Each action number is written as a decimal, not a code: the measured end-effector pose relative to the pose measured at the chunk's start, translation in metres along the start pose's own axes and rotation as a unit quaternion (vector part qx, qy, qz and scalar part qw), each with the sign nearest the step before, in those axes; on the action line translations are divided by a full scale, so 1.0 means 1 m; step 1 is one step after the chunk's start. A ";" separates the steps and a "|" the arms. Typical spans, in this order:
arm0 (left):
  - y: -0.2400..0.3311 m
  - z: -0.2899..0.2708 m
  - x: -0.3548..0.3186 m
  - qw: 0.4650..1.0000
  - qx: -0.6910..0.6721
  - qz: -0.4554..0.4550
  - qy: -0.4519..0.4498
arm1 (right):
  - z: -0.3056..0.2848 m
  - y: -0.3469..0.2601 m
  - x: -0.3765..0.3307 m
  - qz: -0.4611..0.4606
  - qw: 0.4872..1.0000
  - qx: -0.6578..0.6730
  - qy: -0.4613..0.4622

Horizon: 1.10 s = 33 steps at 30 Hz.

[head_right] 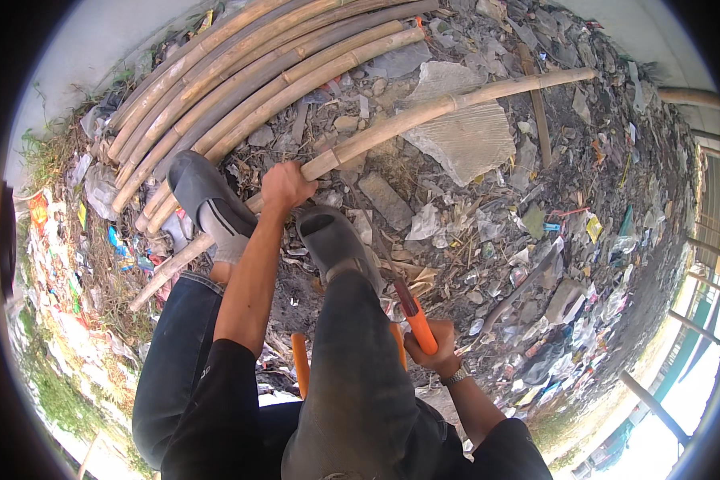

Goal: The person sits on a small stool and uses a hand saw to cut a long bamboo pole into smaller sections. They hold the bamboo steady with their left hand and saw with their right hand, repeating the process for multiple cuts.

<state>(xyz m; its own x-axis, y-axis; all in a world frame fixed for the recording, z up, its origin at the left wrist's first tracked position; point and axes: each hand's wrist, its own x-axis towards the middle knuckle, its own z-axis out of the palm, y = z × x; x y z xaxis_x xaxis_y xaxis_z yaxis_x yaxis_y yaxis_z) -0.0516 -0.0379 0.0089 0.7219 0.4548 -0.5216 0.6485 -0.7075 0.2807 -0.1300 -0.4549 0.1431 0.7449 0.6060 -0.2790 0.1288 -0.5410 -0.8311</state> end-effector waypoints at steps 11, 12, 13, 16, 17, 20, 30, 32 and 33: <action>0.003 0.000 0.001 1.000 -0.004 0.003 -0.008 | 0.055 -0.006 0.171 0.022 0.987 0.131 0.085; 0.002 0.000 -0.004 1.000 0.005 -0.001 -0.018 | 0.054 -0.003 0.169 0.017 0.990 0.121 0.071; 0.002 -0.005 0.004 1.000 0.003 -0.006 -0.018 | 0.055 0.000 0.167 0.012 0.992 0.110 0.057; -0.002 0.008 0.005 1.000 0.000 0.012 0.023 | 0.062 -0.016 0.161 -0.041 0.988 0.110 0.098; 0.001 0.010 0.004 1.000 -0.001 -0.005 0.011 | 0.059 -0.020 0.158 -0.026 0.991 0.089 0.091; -0.003 0.017 0.005 1.000 0.003 -0.016 0.019 | 0.050 -0.041 0.142 -0.012 0.992 0.089 0.084; -0.003 0.005 0.006 1.000 -0.018 -0.006 0.010 | -0.008 -0.053 0.069 -0.013 0.996 0.036 0.081; 0.001 0.002 0.004 1.000 -0.016 -0.008 0.001 | 0.004 -0.039 0.081 -0.038 0.998 -0.001 0.058; 0.001 0.001 0.005 1.000 -0.016 -0.011 -0.002 | 0.015 -0.035 0.085 -0.025 0.998 0.023 0.058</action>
<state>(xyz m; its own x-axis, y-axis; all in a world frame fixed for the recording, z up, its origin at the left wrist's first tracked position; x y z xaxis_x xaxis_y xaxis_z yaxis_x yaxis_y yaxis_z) -0.0476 -0.0374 0.0056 0.7067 0.4669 -0.5316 0.6710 -0.6804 0.2945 -0.0808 -0.3759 0.1411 0.8097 0.5584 -0.1802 0.1405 -0.4826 -0.8645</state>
